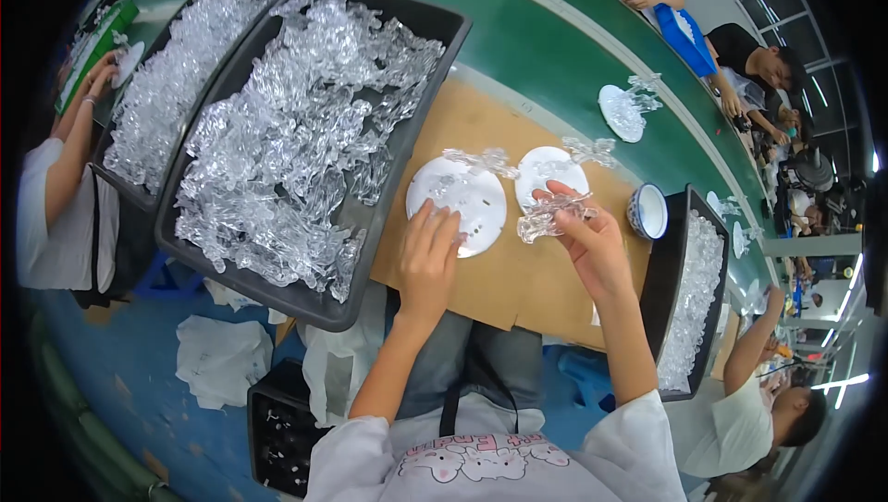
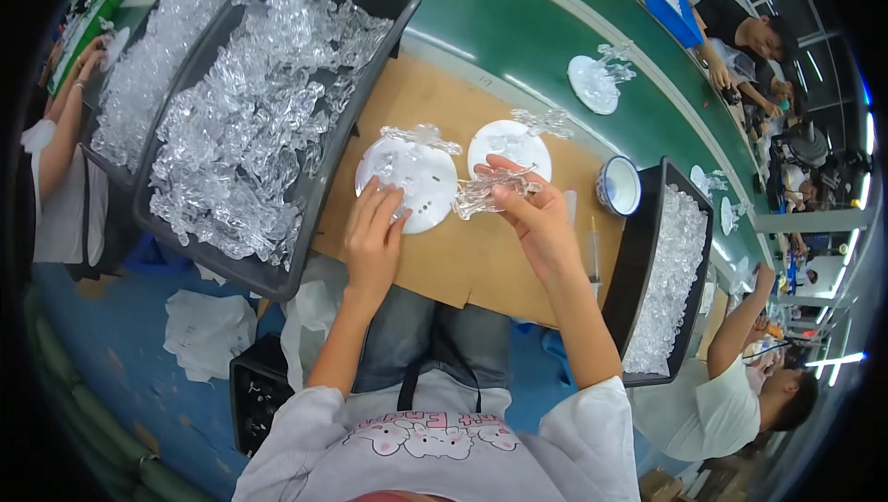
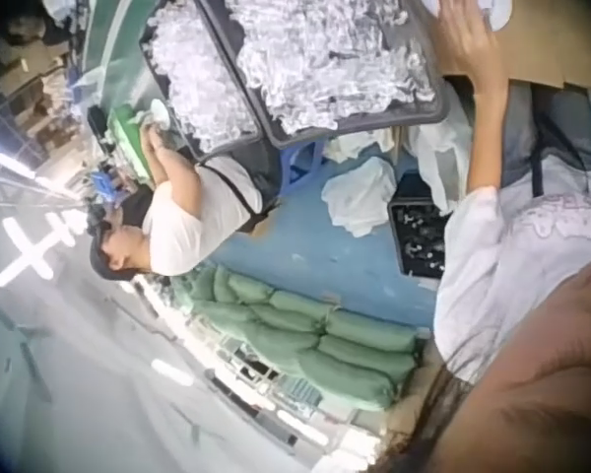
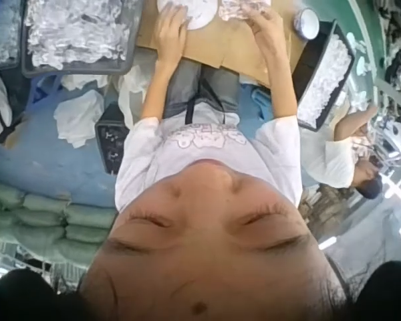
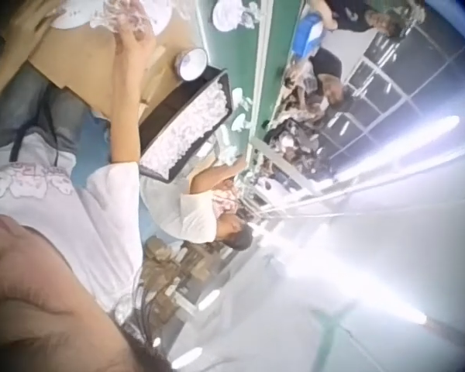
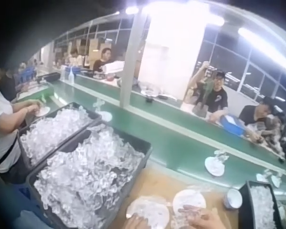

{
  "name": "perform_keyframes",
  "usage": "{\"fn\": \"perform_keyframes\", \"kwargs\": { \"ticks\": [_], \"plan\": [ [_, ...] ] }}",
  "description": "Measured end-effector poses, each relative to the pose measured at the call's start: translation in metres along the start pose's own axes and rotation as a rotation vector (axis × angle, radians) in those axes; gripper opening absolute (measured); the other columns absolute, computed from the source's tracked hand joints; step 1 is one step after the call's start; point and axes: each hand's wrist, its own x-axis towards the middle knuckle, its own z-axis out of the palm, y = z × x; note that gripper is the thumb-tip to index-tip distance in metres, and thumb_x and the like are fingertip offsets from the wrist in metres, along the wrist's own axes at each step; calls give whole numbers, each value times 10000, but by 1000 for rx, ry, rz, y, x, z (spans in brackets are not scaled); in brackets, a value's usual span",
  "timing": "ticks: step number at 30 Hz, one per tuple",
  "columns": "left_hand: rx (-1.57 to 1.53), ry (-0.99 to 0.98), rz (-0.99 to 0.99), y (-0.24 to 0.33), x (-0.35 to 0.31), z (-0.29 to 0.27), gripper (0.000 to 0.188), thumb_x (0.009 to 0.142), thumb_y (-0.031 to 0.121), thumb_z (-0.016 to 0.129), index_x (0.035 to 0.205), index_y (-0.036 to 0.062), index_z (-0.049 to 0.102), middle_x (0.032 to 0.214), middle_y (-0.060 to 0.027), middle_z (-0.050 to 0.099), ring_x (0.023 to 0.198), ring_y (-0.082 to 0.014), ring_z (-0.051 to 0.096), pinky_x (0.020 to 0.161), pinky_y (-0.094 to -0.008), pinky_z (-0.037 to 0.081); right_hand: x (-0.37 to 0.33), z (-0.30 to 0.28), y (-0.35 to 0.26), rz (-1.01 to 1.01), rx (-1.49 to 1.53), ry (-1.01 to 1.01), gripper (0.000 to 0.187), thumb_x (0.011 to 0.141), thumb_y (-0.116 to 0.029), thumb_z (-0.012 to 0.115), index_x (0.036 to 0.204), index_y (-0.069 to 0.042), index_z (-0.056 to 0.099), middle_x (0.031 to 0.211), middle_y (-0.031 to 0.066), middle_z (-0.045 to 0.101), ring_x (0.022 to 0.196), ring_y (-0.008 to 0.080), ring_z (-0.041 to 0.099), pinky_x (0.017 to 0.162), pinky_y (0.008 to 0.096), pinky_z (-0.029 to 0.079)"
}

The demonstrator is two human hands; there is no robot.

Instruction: Assembling clear plastic decorative pieces onto round white bases using a syringe to apply adhesive.

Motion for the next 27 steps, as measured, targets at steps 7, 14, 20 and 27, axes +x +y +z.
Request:
{"fn": "perform_keyframes", "kwargs": {
  "ticks": [7, 14, 20, 27],
  "plan": [
    [-122, 50, -48, 0, -19, -11, 310, 652, 14, 706, 952, 6, 627, 1018, -93, 610, 1064, -301, 525, 832, -389, 451, 15, 22, 11, 128, -294, 43, 348, 857, -99, 555, 1186, -3, 492, 1036, 144, 603, 951, 155, 589, 823, 257, 483],
    [-141, 42, -19, -2, -15, -11, 272, 656, -21, 663, 926, 14, 641, 1041, -78, 601, 1076, -288, 515, 854, -379, 445, 13, 26, 44, -190, -492, 238, 344, 791, -46, 647, 1101, 31, 519, 935, 72, 614, 782, 91, 568, 710, 193, 450],
    [-179, 32, -37, -1, -15, -15, 285, 661, -42, 643, 939, 19, 642, 1048, -74, 593, 1075, -288, 514, 845, -377, 451, 20, 23, 63, -230, -684, 342, 310, 800, -110, 662, 1041, 48, 548, 866, 40, 623, 696, 38, 536, 585, 153, 406],
    [-185, 54, -41, -4, -17, -14, 283, 659, -40, 649, 935, 20, 644, 1033, -71, 594, 1064, -285, 522, 843, -375, 454, 34, 25, 49, -92, -501, 212, 241, 831, -109, 605, 1007, 51, 563, 921, 73, 628, 792, 98, 595, 746, 254, 497]
  ]
}}
